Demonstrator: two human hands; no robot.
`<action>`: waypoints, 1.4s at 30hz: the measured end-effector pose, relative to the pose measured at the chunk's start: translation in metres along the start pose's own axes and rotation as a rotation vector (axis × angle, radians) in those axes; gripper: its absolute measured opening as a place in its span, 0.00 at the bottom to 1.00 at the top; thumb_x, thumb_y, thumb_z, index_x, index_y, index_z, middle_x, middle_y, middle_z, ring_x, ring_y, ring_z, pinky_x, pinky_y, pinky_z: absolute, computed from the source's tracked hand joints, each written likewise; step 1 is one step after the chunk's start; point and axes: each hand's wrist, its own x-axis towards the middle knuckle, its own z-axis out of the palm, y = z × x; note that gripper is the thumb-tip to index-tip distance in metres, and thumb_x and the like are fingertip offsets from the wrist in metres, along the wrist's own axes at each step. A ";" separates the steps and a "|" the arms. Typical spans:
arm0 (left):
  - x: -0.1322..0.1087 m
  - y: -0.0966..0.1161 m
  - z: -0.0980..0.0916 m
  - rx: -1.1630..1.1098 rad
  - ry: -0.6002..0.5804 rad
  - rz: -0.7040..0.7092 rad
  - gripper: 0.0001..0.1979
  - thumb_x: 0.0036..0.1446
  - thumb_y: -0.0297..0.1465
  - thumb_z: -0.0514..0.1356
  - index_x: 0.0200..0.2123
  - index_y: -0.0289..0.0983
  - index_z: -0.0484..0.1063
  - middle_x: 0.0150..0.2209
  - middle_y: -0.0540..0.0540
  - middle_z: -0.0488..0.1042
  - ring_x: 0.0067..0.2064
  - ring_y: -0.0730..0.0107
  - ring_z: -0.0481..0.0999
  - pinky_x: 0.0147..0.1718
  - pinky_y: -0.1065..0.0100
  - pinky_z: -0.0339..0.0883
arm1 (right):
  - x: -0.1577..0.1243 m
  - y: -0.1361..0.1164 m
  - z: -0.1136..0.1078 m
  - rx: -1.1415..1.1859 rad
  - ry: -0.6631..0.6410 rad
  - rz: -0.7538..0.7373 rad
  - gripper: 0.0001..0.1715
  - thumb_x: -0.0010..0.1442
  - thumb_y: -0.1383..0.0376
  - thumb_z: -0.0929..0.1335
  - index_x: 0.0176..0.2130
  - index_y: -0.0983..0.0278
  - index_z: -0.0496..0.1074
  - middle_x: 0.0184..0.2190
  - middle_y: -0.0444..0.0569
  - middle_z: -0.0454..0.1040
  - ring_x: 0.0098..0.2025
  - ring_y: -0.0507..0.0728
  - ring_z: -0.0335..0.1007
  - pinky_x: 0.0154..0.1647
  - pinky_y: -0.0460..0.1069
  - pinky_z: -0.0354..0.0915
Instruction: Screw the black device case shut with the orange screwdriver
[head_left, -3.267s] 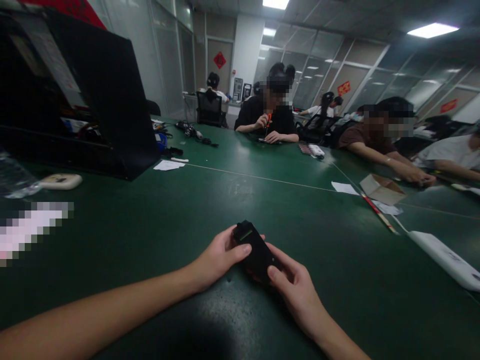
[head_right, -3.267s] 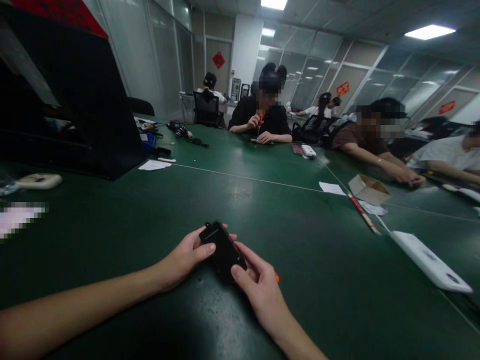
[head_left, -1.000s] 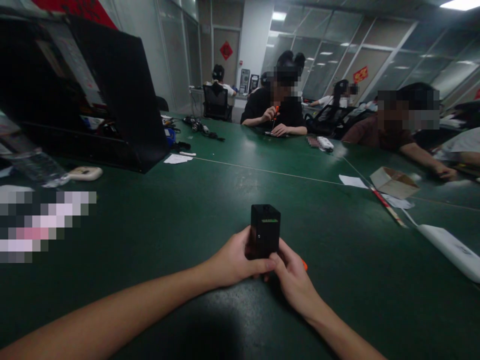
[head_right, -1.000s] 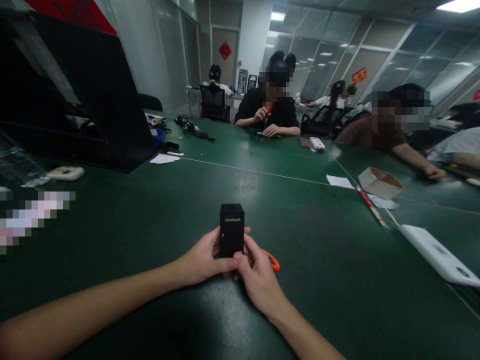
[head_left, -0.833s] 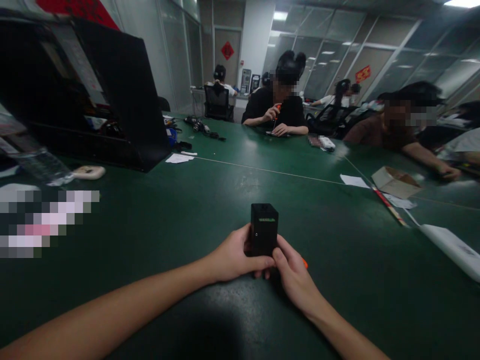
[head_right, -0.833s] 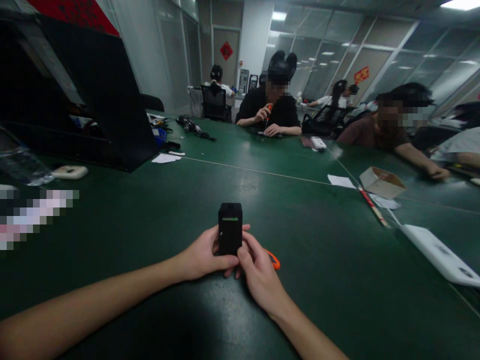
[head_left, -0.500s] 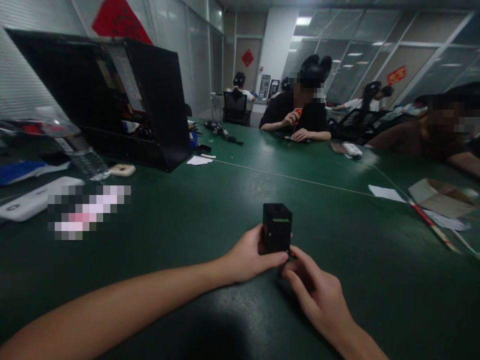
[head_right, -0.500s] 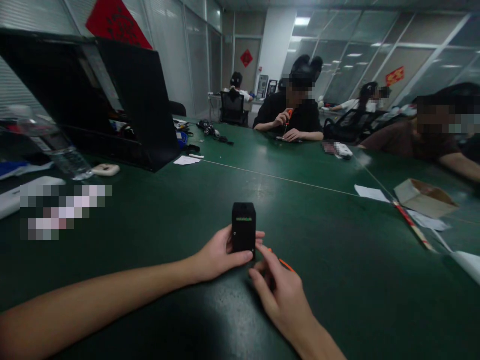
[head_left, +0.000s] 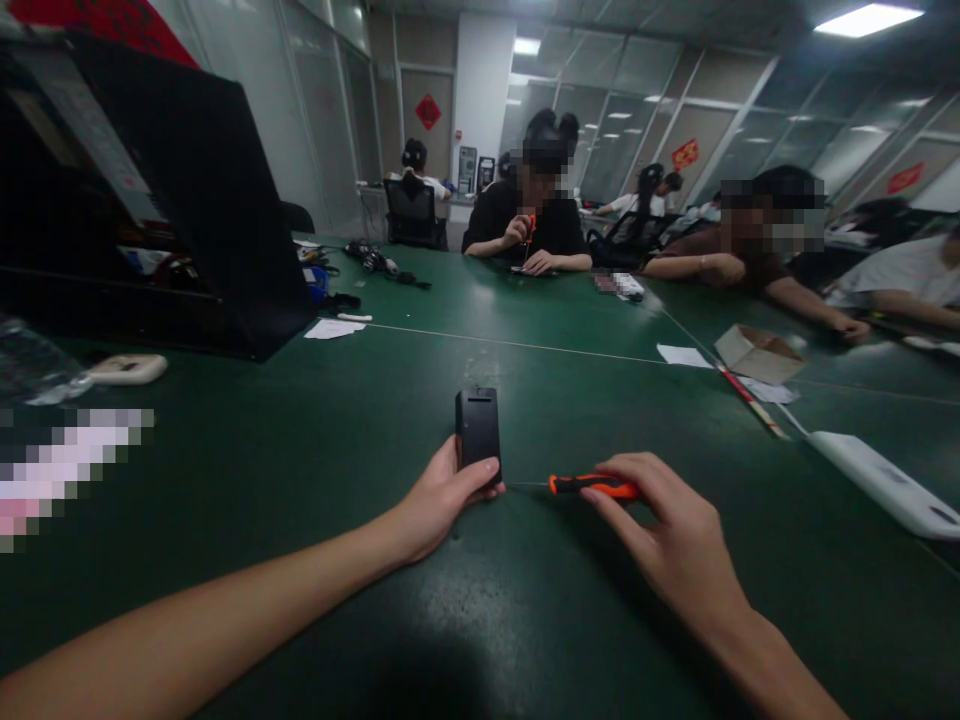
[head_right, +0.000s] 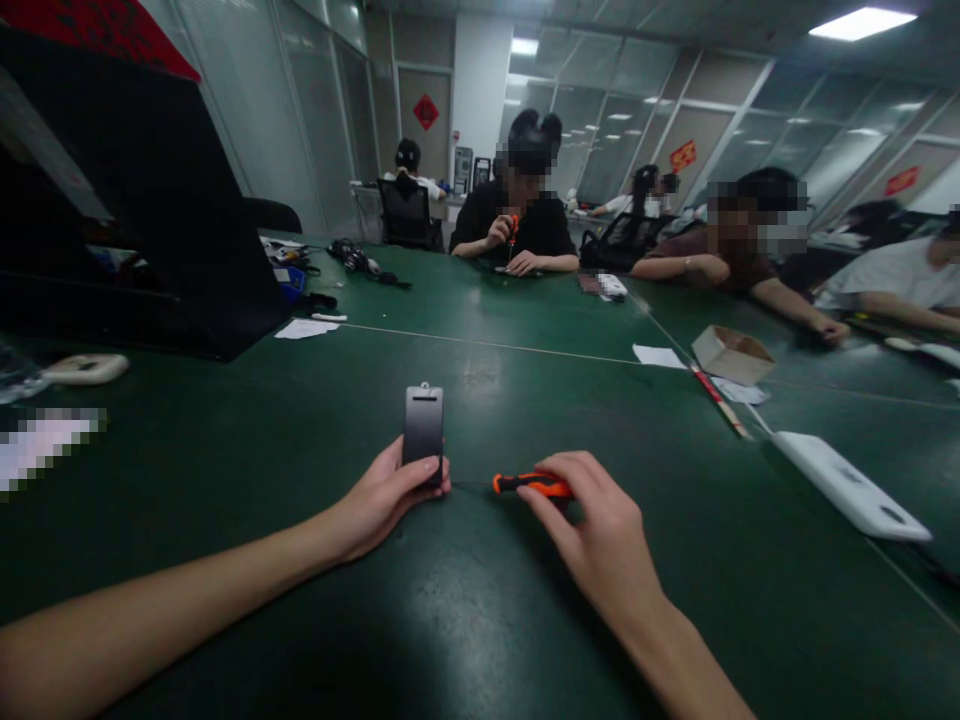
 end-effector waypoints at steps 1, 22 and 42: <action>0.000 0.000 0.000 0.006 -0.004 -0.003 0.22 0.54 0.38 0.68 0.45 0.34 0.66 0.37 0.47 0.72 0.37 0.71 0.74 0.41 0.66 0.67 | 0.000 -0.003 -0.004 -0.009 0.099 -0.016 0.09 0.64 0.62 0.70 0.44 0.63 0.73 0.38 0.51 0.77 0.38 0.58 0.77 0.39 0.52 0.74; 0.005 -0.005 -0.010 0.089 -0.074 -0.008 0.24 0.51 0.33 0.71 0.47 0.34 0.65 0.38 0.44 0.76 0.38 0.65 0.80 0.43 0.61 0.72 | -0.014 -0.032 -0.022 -0.007 0.163 -0.275 0.15 0.63 0.74 0.67 0.48 0.61 0.69 0.41 0.52 0.80 0.40 0.56 0.80 0.39 0.48 0.78; 0.006 -0.007 -0.010 0.195 -0.046 0.082 0.19 0.57 0.33 0.67 0.46 0.34 0.64 0.39 0.46 0.72 0.35 0.71 0.76 0.37 0.65 0.71 | -0.013 -0.038 -0.015 0.018 0.154 -0.381 0.20 0.58 0.79 0.67 0.48 0.63 0.70 0.41 0.52 0.76 0.41 0.56 0.77 0.38 0.48 0.76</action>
